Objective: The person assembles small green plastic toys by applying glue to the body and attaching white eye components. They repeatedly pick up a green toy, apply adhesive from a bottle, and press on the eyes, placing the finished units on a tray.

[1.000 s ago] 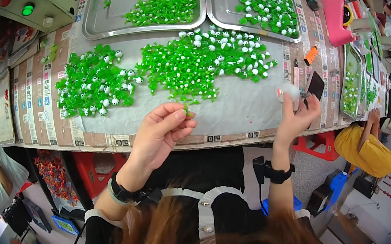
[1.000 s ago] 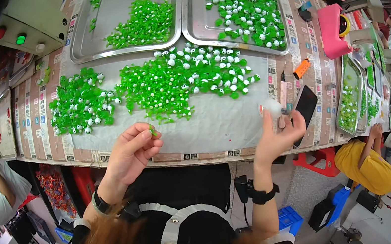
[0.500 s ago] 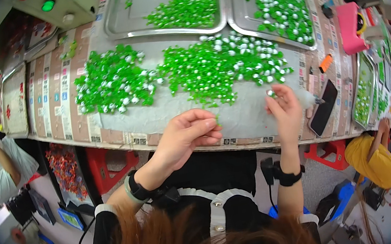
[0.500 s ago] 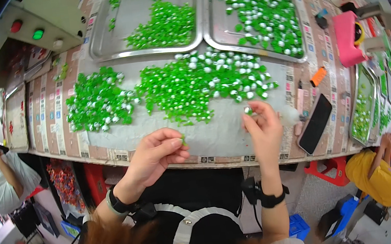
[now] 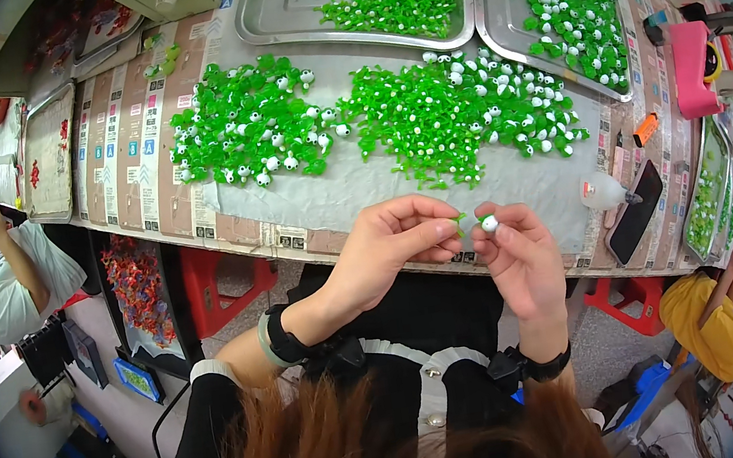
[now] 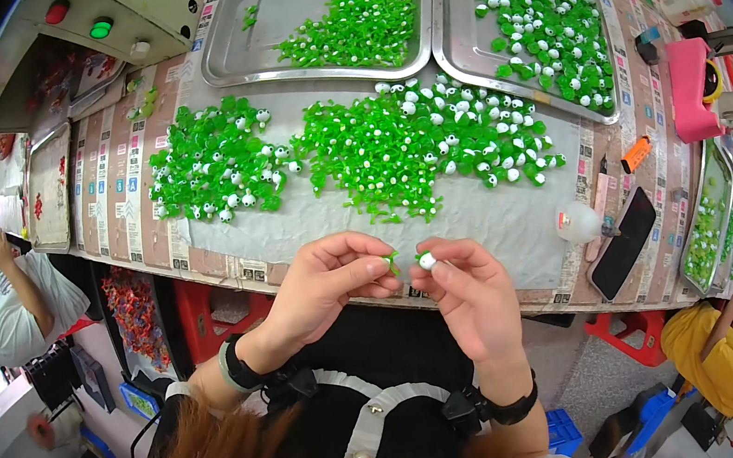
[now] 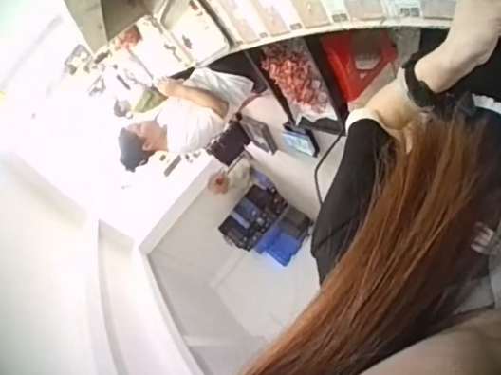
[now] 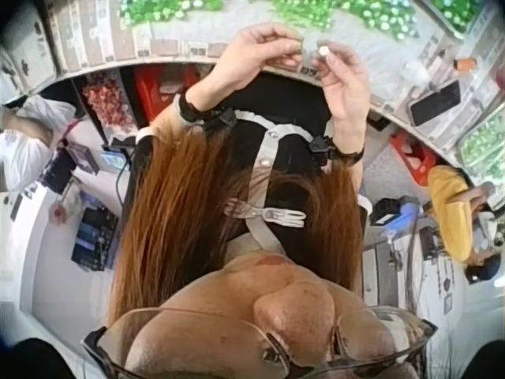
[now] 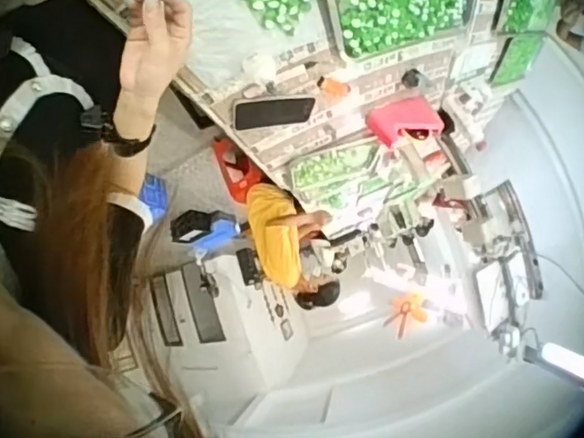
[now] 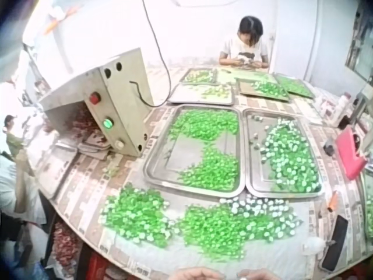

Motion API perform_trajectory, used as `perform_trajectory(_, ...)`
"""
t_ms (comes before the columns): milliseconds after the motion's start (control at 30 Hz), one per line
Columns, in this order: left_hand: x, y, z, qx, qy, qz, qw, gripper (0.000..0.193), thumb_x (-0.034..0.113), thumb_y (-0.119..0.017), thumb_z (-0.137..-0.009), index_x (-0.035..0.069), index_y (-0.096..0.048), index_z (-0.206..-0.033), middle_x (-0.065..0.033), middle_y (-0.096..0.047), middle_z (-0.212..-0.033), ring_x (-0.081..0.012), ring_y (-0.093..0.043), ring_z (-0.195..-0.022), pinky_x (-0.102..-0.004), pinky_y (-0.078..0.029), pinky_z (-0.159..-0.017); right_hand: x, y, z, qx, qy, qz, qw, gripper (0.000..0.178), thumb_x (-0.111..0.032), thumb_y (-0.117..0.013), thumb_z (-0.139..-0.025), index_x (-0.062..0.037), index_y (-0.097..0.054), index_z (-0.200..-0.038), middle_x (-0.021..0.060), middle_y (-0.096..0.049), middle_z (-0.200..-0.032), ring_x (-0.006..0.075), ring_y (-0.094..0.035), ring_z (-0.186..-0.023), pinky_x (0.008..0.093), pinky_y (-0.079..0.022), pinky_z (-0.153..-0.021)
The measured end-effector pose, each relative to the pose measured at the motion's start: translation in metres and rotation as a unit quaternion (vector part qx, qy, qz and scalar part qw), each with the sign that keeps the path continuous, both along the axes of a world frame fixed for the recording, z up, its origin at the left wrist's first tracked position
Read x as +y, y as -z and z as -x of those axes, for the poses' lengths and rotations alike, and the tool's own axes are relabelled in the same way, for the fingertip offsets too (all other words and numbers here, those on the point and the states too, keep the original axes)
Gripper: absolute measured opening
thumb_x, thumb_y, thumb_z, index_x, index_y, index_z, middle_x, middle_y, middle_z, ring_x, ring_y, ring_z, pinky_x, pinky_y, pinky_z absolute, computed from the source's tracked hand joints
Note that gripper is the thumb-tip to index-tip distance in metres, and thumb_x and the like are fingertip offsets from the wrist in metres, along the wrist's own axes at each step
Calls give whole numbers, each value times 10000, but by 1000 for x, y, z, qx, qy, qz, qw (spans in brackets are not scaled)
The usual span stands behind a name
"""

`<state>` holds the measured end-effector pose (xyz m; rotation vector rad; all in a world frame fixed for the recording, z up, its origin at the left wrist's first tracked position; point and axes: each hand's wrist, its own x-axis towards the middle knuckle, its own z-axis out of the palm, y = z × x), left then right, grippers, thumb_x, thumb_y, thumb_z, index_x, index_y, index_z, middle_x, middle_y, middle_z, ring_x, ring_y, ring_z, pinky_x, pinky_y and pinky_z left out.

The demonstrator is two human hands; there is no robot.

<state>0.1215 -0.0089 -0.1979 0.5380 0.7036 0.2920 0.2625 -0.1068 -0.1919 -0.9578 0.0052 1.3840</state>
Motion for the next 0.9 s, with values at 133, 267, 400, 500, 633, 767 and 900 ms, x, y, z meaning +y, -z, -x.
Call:
perform_trajectory(133,0,-1,2,16,15,-33,999,157,26,-508,-770,-47,-516,-909,-98,-570,-783,-139,-572,-714,-225,-473,-637,2,-7,10,-153,-19,7,988,176,41,-507,-736,31,-502,-912,109,-560,-854,146,-552,-750,240,-449,-678)
perform_trajectory(267,-1,-8,2,36,26,-93,995,148,24,-519,-763,-50,-530,-891,-101,-576,-781,-129,-568,-706,-221,-472,-633,0,-9,12,-225,-26,14,974,154,46,-538,-719,36,-520,-872,102,-566,-828,127,-543,-762,226,-438,-689)
perform_trajectory(400,-5,-9,2,44,25,-154,987,138,13,-533,-753,-51,-544,-874,-97,-582,-786,-126,-568,-703,-213,-470,-637,-1,-9,12,-238,-35,20,970,120,44,-543,-720,39,-531,-839,103,-567,-819,123,-544,-743,220,-439,-678)
perform_trajectory(500,-7,-11,2,78,35,-247,965,120,4,-555,-733,-46,-560,-842,-96,-590,-776,-128,-573,-697,-212,-467,-628,0,-11,14,-235,-30,25,971,96,50,-544,-718,40,-535,-813,100,-566,-794,123,-546,-712,217,-444,-649)
perform_trajectory(633,-7,-12,4,84,55,-448,888,111,6,-584,-707,-34,-579,-811,-103,-597,-758,-131,-580,-685,-218,-467,-596,-2,-9,16,-234,-32,-1,972,74,59,-545,-713,41,-529,-783,102,-562,-765,130,-547,-681,223,-449,-616)
perform_trajectory(767,-8,-16,2,71,48,-455,886,111,8,-597,-695,-20,-588,-802,-103,-600,-753,-131,-583,-667,-217,-466,-571,-7,-7,16,-256,-22,-31,966,58,66,-536,-717,41,-518,-765,115,-556,-759,143,-548,-672,230,-452,-610)
perform_trajectory(900,-15,-18,-6,56,-35,-428,901,118,37,-599,-691,13,-598,-807,-82,-595,-717,-151,-573,-616,-226,-444,-530,-8,-15,19,-291,6,-37,956,52,72,-533,-716,38,-515,-751,119,-552,-759,143,-547,-679,231,-450,-614)
